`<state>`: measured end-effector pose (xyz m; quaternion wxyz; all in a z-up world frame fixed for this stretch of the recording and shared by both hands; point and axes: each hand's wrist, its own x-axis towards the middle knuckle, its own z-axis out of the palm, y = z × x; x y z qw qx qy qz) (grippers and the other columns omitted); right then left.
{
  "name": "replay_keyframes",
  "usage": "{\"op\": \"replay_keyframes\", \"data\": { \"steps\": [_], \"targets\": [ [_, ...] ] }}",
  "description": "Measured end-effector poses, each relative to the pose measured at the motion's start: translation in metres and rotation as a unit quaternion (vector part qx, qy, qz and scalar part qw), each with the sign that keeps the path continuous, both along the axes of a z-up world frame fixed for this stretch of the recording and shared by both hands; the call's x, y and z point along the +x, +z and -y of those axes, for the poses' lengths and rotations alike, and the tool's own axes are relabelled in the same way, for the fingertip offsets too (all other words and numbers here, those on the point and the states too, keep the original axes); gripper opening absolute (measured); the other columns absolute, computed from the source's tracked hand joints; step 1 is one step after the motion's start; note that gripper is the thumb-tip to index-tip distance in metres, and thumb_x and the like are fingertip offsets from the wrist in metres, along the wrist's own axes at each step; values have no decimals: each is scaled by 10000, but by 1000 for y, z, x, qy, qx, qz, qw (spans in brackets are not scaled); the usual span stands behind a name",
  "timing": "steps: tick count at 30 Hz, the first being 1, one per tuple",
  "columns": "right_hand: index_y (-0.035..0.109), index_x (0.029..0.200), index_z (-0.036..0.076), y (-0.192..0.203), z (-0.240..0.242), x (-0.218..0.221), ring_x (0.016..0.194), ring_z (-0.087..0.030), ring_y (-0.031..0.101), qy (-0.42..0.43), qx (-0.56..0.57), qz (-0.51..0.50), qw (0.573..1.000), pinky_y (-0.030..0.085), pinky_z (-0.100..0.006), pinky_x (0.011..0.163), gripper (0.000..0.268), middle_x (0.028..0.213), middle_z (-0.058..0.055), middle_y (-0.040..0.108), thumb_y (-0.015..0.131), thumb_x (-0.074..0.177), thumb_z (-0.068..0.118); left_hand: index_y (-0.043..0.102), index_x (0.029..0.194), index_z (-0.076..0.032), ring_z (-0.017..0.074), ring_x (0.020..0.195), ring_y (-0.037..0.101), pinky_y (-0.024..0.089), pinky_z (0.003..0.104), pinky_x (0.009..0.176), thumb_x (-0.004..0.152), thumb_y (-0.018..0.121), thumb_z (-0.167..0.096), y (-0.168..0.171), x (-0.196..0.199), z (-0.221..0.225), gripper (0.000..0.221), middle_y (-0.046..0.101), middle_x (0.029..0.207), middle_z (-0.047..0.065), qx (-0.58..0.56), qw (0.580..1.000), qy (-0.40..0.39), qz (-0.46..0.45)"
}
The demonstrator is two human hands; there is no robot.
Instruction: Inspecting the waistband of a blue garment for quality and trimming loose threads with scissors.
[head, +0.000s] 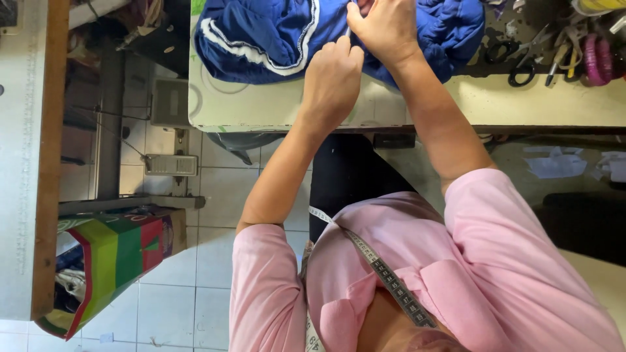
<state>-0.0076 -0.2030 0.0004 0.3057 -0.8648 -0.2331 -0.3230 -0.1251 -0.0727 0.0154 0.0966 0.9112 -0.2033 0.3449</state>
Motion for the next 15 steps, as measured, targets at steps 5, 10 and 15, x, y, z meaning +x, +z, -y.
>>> {"op": "replay_keyframes", "data": {
  "steps": [5,10,15],
  "targets": [
    [631,737,131,6,9,-3,589,-117,664,48,18,11,999,550,-301,635,196,644,37,668,769,876,120,538,932,-23,375,744,567,467,512,506,941,482,-2,70,11,-6,61,561,849,161,-127,980,-13,-153],
    [525,689,158,-4,13,13,546,-201,532,-3,-58,76,995,439,-377,569,323,609,44,542,751,918,177,612,1146,-51,352,1012,602,577,398,758,851,864,-147,35,49,-22,400,602,1111,157,-96,994,57,-2],
    [386,756,178,25,27,1,637,-74,344,115,128,-223,959,275,-325,594,453,682,62,369,735,1044,157,508,1393,-177,299,1142,643,626,377,885,920,914,-288,9,61,-20,634,593,1310,70,-125,983,133,-10]
  ]
}}
